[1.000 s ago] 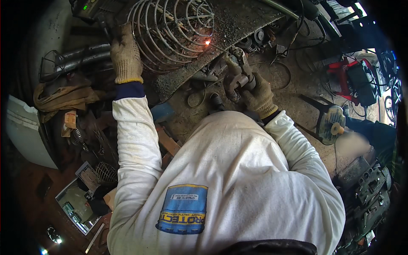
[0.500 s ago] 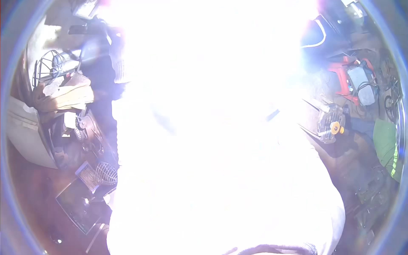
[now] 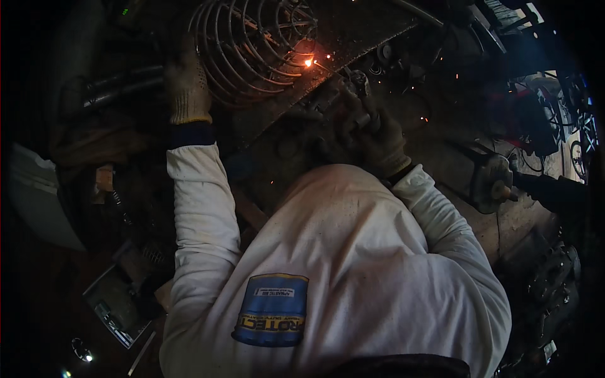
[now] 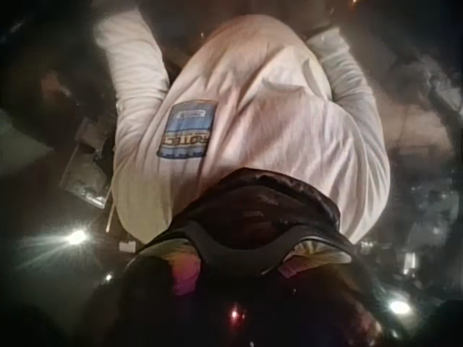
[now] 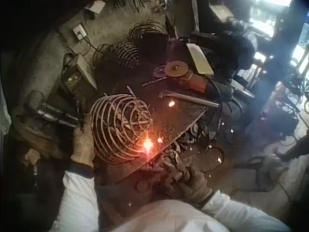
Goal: The person welds metal rods together to form a spherical cage-like structure using a welding torch.
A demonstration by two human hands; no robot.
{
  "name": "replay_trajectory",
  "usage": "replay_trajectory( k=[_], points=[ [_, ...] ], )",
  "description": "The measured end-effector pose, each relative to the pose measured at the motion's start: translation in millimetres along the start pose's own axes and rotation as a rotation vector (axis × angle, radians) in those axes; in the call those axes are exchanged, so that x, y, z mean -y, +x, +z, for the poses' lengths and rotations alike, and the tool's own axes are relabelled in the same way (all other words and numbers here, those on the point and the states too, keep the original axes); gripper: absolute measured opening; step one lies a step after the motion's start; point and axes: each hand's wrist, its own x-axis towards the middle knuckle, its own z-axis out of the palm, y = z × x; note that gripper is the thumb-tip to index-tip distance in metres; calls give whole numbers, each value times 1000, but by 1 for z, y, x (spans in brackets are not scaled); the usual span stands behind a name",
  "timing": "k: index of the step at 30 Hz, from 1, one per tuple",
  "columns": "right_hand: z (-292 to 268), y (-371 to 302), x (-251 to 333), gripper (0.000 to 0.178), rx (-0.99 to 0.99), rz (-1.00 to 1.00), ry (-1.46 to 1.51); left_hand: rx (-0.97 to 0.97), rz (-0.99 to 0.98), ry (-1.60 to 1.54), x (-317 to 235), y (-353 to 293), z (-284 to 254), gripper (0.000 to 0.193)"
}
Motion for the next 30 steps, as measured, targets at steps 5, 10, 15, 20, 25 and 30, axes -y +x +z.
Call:
replay_trajectory(
  k=[5, 10, 15, 20, 25, 30],
  points=[
    [-5, 0, 14, 40, 48, 99, -100, -83, -342, -432, 5, 1, 5, 58],
    [-6, 2, -2, 40, 48, -10, -47, -60, -366, -426, -12, -6, 7, 65],
    [-4, 3, 0, 41, 50, -28, -58, -46, -324, -423, 2, 0, 8, 47],
    [2, 2, -15, 47, -19, -554, -437, 27, 9, 43, 35, 6, -2, 47],
    [0, 0, -10, 40, -1, -468, -216, -31, 558, 750, 31, -6, -7, 45],
    [-9, -9, 11, 26, -8, -117, 366, 58, 372, 643, 10, -6, 0, 43]
  ],
)
